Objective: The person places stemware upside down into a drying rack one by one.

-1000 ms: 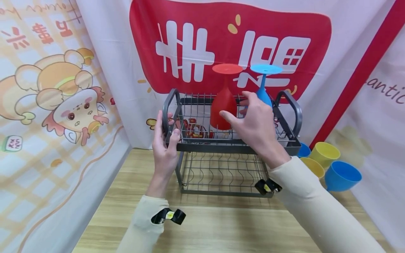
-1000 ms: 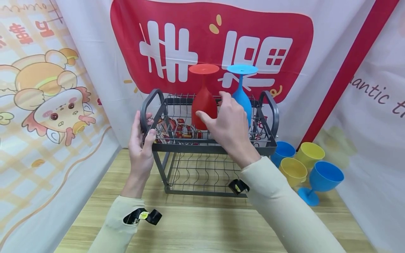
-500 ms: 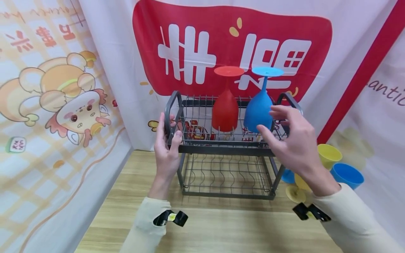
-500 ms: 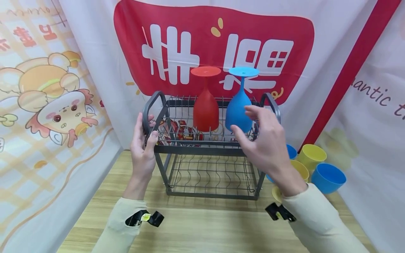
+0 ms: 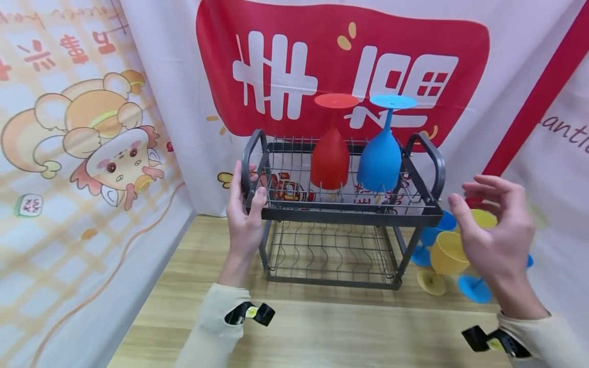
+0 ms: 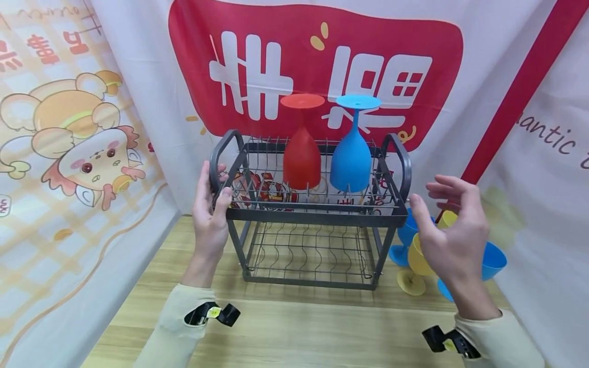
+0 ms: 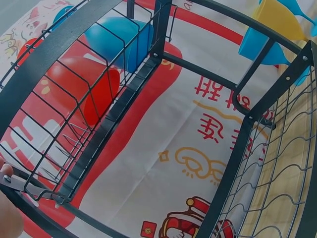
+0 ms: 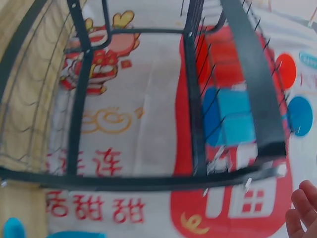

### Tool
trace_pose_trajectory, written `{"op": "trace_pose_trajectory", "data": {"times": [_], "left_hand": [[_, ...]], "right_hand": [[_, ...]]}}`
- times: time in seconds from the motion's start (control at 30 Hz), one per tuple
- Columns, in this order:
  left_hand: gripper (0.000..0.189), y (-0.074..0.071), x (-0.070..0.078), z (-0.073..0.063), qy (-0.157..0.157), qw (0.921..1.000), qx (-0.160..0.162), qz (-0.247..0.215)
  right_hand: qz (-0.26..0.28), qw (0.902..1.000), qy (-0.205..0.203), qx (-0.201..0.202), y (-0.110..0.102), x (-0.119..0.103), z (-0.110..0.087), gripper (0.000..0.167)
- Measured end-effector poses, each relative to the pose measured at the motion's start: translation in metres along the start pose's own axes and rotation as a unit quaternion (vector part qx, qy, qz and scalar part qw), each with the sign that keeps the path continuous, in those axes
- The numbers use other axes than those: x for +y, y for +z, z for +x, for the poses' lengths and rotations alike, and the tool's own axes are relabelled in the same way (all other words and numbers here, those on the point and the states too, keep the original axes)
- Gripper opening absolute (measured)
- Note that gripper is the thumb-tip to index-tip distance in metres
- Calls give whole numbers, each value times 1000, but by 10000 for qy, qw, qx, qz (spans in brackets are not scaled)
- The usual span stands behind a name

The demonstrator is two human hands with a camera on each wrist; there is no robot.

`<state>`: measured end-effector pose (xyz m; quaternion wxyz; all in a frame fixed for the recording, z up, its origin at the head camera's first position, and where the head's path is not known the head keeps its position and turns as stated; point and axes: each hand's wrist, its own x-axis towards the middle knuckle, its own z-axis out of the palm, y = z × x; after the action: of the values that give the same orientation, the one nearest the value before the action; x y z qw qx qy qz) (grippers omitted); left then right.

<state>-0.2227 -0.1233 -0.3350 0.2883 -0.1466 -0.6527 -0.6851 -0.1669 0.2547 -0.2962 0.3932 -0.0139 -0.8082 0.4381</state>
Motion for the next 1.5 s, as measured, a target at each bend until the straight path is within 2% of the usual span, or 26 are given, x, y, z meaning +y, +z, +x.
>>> {"op": "trace_pose_trajectory", "data": {"times": [0.27,0.43,0.7,0.97,1.5], "left_hand": [[72,0,2,1,33,10000,37,-10],[71,-1,2,1,60,10000,36,-49],[71,0,1,1,62,10000,24,-52],[71,0,1,-1,-5,10000,19,31],[71,0,0,-1,39,10000,11,-64]], "right_hand": [[-433,9949,899,-159,-13,50,-5,57],[-688,9829,1631,-512,-21,87,-10,63],[-1179,9591,2374,-997,-26,135,-25,80],[-1367,9424,2695,-1438,-28,163,-32,95],[-1109,9305,3013,-1763,-6,182,-45,106]]}}
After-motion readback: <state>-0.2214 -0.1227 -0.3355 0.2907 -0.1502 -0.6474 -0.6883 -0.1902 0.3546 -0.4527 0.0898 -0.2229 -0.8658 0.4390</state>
